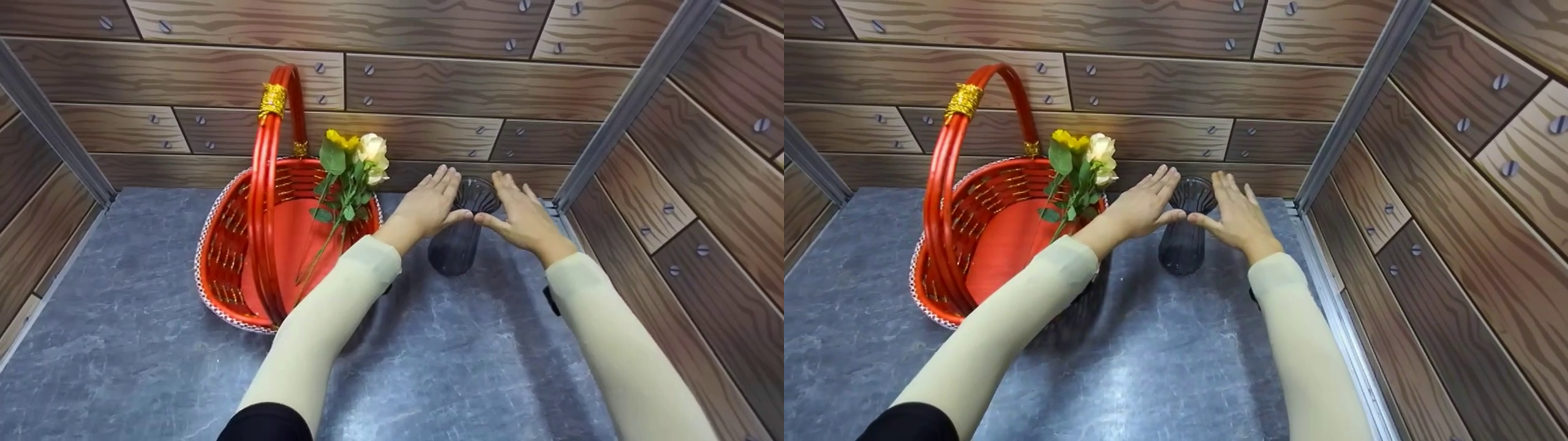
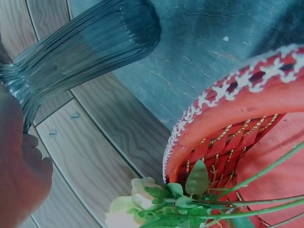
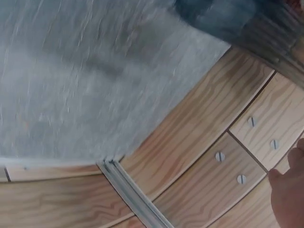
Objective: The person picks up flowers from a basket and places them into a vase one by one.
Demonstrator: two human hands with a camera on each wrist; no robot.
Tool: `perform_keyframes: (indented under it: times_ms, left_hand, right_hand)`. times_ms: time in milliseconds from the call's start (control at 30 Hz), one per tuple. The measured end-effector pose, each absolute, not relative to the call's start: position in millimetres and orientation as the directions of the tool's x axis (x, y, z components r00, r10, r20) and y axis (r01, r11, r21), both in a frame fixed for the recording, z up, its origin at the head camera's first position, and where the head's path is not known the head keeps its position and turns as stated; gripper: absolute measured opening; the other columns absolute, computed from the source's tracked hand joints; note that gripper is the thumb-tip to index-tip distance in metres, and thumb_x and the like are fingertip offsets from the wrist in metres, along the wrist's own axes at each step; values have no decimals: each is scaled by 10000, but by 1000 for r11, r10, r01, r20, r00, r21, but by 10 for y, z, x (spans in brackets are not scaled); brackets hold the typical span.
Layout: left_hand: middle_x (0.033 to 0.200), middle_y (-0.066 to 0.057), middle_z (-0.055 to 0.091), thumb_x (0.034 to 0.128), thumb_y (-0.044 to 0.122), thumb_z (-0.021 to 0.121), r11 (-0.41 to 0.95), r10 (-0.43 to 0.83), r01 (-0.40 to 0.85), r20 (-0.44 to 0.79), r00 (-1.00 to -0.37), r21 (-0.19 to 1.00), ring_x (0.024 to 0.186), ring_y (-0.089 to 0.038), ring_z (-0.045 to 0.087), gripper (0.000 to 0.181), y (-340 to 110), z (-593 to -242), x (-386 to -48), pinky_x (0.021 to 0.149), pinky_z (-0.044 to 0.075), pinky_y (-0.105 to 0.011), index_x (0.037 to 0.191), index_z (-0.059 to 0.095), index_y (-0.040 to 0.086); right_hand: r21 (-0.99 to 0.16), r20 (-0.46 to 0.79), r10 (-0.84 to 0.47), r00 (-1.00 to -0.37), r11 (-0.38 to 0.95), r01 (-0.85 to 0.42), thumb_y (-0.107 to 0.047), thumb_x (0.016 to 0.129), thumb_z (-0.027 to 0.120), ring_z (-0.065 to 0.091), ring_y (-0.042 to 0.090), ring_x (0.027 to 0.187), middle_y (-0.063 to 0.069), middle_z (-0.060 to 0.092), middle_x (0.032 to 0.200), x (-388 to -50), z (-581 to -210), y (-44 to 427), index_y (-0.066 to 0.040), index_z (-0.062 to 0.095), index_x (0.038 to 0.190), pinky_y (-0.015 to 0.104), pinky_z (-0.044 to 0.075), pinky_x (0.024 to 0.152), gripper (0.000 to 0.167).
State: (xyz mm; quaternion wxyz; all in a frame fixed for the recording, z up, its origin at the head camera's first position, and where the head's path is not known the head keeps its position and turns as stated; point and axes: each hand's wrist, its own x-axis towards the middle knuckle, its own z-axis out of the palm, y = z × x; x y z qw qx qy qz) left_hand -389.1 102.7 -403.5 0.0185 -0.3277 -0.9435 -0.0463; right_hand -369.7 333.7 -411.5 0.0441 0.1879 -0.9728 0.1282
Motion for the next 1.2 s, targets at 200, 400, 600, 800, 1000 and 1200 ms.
perform_keyframes:
  times_ms: [200, 400, 600, 800, 1000, 1200]
  left_hand:
    - [1671, -125, 117, 1009, 643, 247, 777, 620, 626, 89, -779, 71, 1552, -241, 31, 861, 1027, -4060, -3882, 1259, 73, -358, 1596, 121, 26]
    - [1669, -134, 122, 1012, 636, 245, 770, 626, 635, 118, -771, 60, 1551, -249, 35, 852, 957, -4119, -3859, 1258, 82, -366, 1595, 134, 25]
    - [1668, -133, 129, 1011, 643, 226, 778, 620, 627, 115, -776, 33, 1551, -247, 39, 852, 852, -4119, -3773, 1259, 84, -368, 1595, 137, 28]
    - [1664, -140, 144, 1013, 640, 239, 778, 616, 626, 133, -776, 48, 1550, -252, 55, 853, 770, -4125, -3683, 1258, 95, -375, 1591, 155, 18]
    - [1659, -155, 147, 1014, 635, 243, 781, 610, 622, 148, -779, 58, 1547, -265, 72, 854, 703, -4140, -3608, 1257, 106, -380, 1588, 154, 8]
    - [1659, -158, 154, 1014, 640, 228, 785, 602, 616, 154, -783, 61, 1548, -266, 68, 858, 638, -4139, -3515, 1257, 111, -388, 1586, 155, 4]
  right_hand:
    - [-242, 131, -395, -909, 877, -416, -623, 956, 496, 125, 440, 1509, 284, 162, 1621, -3685, -4100, 3300, 95, 148, 1551, 523, 79, 1241, 995]
    - [-241, 157, -382, -911, 879, -411, -649, 942, 479, 172, 448, 1497, 292, 202, 1608, -3635, -4151, 3216, 96, 172, 1547, 523, 120, 1236, 1008]
    - [-202, 182, -405, -896, 876, -437, -661, 947, 455, 162, 427, 1507, 286, 215, 1607, -3560, -4171, 3118, 94, 193, 1544, 512, 118, 1240, 997]
    - [-195, 185, -415, -891, 873, -447, -653, 952, 457, 151, 411, 1514, 281, 199, 1613, -3512, -4185, 3052, 93, 188, 1546, 499, 113, 1244, 991]
    - [-211, 161, -425, -891, 867, -451, -644, 955, 466, 134, 406, 1518, 282, 181, 1618, -3459, -4162, 2990, 91, 159, 1552, 497, 92, 1246, 995]
    - [-211, 166, -435, -885, 861, -463, -629, 964, 469, 142, 404, 1517, 275, 186, 1619, -3398, -4164, 2939, 91, 170, 1550, 494, 100, 1246, 975]
